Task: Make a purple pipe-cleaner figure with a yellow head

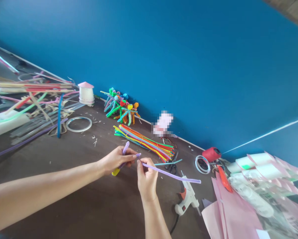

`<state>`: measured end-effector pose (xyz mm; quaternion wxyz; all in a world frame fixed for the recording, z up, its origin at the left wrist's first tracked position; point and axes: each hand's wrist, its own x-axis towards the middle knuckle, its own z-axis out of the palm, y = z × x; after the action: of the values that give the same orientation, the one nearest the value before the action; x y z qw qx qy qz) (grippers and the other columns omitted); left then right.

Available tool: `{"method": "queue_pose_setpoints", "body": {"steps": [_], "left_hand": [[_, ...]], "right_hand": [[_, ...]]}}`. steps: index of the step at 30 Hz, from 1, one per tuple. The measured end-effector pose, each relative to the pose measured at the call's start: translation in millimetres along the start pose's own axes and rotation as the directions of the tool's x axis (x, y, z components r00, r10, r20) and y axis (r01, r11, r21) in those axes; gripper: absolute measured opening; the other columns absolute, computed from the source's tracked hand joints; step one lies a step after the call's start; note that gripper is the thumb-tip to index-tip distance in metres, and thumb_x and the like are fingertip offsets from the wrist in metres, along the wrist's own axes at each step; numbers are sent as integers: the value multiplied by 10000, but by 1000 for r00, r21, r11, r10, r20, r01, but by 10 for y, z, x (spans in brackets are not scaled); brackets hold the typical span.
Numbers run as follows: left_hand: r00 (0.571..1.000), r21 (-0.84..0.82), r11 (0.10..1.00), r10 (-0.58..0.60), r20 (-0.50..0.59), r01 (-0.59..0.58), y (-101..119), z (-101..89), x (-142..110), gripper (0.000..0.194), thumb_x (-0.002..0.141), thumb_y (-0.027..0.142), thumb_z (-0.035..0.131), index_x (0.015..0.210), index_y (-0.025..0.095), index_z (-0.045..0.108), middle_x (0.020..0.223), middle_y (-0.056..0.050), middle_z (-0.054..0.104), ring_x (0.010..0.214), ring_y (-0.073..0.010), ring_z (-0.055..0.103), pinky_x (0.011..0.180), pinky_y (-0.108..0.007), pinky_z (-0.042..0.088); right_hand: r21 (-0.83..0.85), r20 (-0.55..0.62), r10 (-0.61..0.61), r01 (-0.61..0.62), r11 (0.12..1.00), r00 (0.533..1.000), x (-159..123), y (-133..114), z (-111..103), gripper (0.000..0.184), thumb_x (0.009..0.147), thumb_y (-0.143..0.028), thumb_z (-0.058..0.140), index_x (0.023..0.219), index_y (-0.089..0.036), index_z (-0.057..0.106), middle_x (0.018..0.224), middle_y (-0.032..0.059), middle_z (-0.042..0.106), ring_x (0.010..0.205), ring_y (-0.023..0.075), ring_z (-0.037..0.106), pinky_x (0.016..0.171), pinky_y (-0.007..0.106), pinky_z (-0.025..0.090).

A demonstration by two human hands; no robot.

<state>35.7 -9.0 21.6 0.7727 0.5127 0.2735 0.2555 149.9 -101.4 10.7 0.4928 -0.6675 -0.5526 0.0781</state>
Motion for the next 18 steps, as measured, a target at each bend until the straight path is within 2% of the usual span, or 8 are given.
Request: {"method": "queue_pose_setpoints", "body": {"steps": [3,6,8,10,12,13,15,18], "left_hand": [[998,159,986,57,-21,-53,-36,-27,26,259,620,323,640,742,95,656,489,21,535,450,-75,464,460,-196,364],[981,430,888,193,-29,-162,-42,-48,13,194,666,280,589,755,127,669,601,-10,612,548,-110,524,531,-211,396],[955,608,758,298,4,-239,-21,-55,-22,157,695,243,552,752,156,669,677,-14,637,622,-125,553,581,-212,400],[921,753,581,381,86,-310,8,-60,-61,149,720,213,515,710,166,656,670,-10,621,630,-123,552,583,-206,384],[892,835,411,413,187,-365,31,-69,-88,157,730,200,502,645,156,627,634,-10,591,609,-120,540,562,-200,363],[884,849,356,405,236,-390,37,-76,-92,167,732,198,501,617,150,612,621,-12,580,599,-120,535,551,-198,355],[877,828,343,360,319,-443,37,-98,-82,173,734,209,514,603,144,605,622,-15,578,597,-119,537,549,-196,354],[861,684,523,310,403,-509,26,-127,-41,144,733,239,544,696,145,646,686,-21,614,653,-120,557,603,-189,385]], "right_hand": [[-45,33,-59,61,997,998,-30,-26,-1,92,807,-220,492,749,-168,541,658,8,560,587,123,512,563,221,404],[-88,75,-137,143,986,988,-48,-63,-14,89,813,-198,481,753,-170,540,660,14,556,610,130,518,592,234,397],[-100,91,-167,176,979,982,-49,-78,-30,97,820,-187,467,757,-168,538,659,18,554,614,131,518,596,236,394],[-108,93,-174,184,977,980,-39,-80,-49,109,824,-185,457,754,-166,540,663,23,556,620,134,522,602,240,394],[-105,87,-154,162,981,984,-19,-69,-67,118,819,-200,465,743,-164,548,669,29,561,629,139,525,608,248,397],[-93,82,-126,134,987,989,-6,-60,-73,120,813,-213,476,734,-164,552,670,30,564,629,141,526,608,251,399],[-19,73,-21,23,1000,997,21,-38,-76,123,794,-249,508,722,-163,557,652,23,566,605,138,524,587,249,404],[228,119,208,-231,946,971,51,3,-50,157,759,-310,554,701,-165,538,563,-18,524,485,103,469,469,216,369]]}}
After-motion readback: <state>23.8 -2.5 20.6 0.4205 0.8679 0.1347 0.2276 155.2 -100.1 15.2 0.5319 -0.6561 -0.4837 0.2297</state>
